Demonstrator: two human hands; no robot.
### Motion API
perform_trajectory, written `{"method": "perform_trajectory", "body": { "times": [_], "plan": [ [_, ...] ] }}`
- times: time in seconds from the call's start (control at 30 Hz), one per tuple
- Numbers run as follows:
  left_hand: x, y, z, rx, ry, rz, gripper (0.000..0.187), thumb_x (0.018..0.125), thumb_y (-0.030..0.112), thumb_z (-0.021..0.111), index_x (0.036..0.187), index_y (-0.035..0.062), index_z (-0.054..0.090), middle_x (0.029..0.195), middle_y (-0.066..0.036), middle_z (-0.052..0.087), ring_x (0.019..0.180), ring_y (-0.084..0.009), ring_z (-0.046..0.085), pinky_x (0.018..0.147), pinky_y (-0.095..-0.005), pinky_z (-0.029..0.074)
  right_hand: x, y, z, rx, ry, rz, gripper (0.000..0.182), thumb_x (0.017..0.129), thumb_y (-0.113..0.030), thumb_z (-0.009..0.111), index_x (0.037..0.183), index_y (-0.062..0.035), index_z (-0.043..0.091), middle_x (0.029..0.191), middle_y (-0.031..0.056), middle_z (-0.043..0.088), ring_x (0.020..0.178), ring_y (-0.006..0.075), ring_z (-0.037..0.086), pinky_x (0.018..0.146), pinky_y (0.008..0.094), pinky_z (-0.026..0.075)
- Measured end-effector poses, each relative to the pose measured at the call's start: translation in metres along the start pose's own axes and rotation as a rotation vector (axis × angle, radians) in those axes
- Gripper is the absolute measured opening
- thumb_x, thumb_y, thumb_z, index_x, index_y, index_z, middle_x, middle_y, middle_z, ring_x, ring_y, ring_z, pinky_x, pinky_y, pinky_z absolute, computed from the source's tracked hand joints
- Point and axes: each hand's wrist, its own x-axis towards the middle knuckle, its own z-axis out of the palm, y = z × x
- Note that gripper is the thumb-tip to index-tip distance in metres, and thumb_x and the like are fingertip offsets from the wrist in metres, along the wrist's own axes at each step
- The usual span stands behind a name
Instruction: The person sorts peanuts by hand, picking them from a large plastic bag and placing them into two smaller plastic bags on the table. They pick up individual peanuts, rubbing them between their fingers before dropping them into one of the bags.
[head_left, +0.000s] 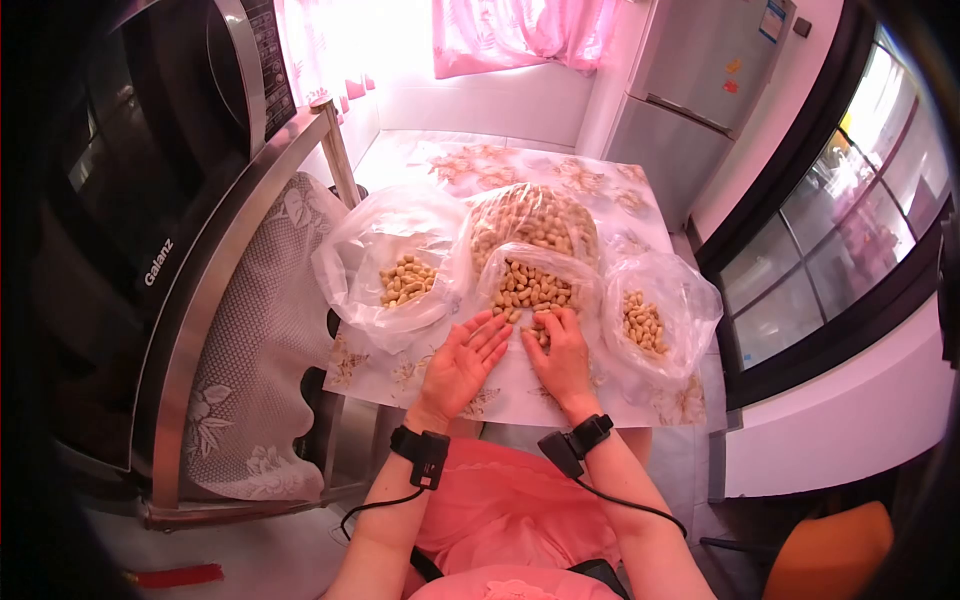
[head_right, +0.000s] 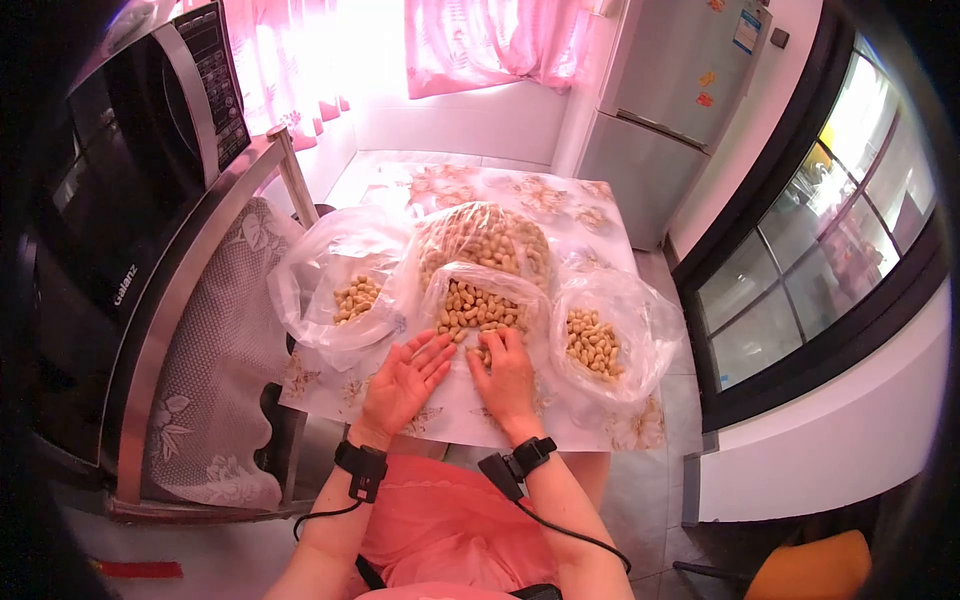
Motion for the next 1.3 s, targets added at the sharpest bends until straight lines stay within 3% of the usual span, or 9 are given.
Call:
{"method": "perform_trajectory", "body": {
  "times": [0.2, 0.5, 0.6, 0.77, 1.17, 1.3],
  "plan": [
    [0.001, 0.002, -0.001, -0.04, -0.028, -0.016, 0.057, 0.105, 0.038, 0.04, 0.143, -0.0039, 0.035, 0.152, -0.026, 0.033, 0.142, -0.0367, 0.033, 0.119, -0.0441, 0.029, 0.0, 0.0, 0.0, -0.007, -0.009, -0.024, 0.023, 0.084, -0.016, 0.071, 0.101, -0.0029, 0.062, 0.103, 0.014, 0.057, 0.093, 0.0349, 0.06, 0.08, 0.0428, 0.049],
    [0.014, -0.013, 0.007, -0.205, 0.033, -0.1, 0.056, 0.106, 0.04, 0.039, 0.143, -0.0018, 0.037, 0.151, -0.017, 0.038, 0.144, -0.0283, 0.031, 0.12, -0.0405, 0.025, 0.0, 0.003, 0.0, -0.013, 0.017, -0.046, 0.024, 0.082, -0.013, 0.073, 0.101, -0.0034, 0.06, 0.098, 0.013, 0.057, 0.089, 0.0328, 0.061, 0.076, 0.04, 0.05],
    [0.014, -0.023, 0.006, -0.196, 0.098, -0.062, 0.06, 0.104, 0.041, 0.042, 0.144, -0.0034, 0.036, 0.153, -0.018, 0.035, 0.145, -0.0296, 0.03, 0.12, -0.0419, 0.025, 0.0, 0.004, 0.0, -0.029, 0.019, -0.067, 0.025, 0.082, -0.012, 0.073, 0.101, -0.0034, 0.06, 0.099, 0.0134, 0.056, 0.089, 0.0327, 0.061, 0.076, 0.0398, 0.05],
    [0.009, -0.027, 0.001, -0.213, -0.002, 0.003, 0.06, 0.104, 0.041, 0.043, 0.143, -0.0035, 0.036, 0.154, -0.017, 0.034, 0.146, -0.0289, 0.027, 0.122, -0.041, 0.02, 0.0, 0.005, 0.002, -0.023, -0.016, -0.03, 0.023, 0.081, -0.01, 0.073, 0.1, -0.0032, 0.061, 0.096, 0.0132, 0.058, 0.087, 0.0329, 0.061, 0.075, 0.04, 0.05],
    [0.008, -0.027, 0.004, -0.16, 0.0, 0.02, 0.059, 0.104, 0.041, 0.042, 0.143, -0.0024, 0.037, 0.157, -0.016, 0.03, 0.148, -0.0283, 0.023, 0.122, -0.0408, 0.019, -0.003, 0.001, 0.001, -0.157, -0.028, -0.057, 0.019, 0.084, -0.015, 0.07, 0.098, -0.007, 0.061, 0.098, 0.011, 0.058, 0.086, 0.0336, 0.061, 0.073, 0.0442, 0.049],
    [0.007, -0.026, 0.007, -0.138, 0.024, 0.023, 0.06, 0.104, 0.043, 0.043, 0.143, -0.0023, 0.037, 0.156, -0.018, 0.03, 0.147, -0.0302, 0.024, 0.122, -0.0434, 0.019, -0.004, 0.004, 0.002, -0.056, 0.046, -0.051, 0.017, 0.086, -0.014, 0.068, 0.1, -0.0065, 0.06, 0.098, 0.012, 0.058, 0.086, 0.0354, 0.061, 0.073, 0.0444, 0.049]
  ]
}}
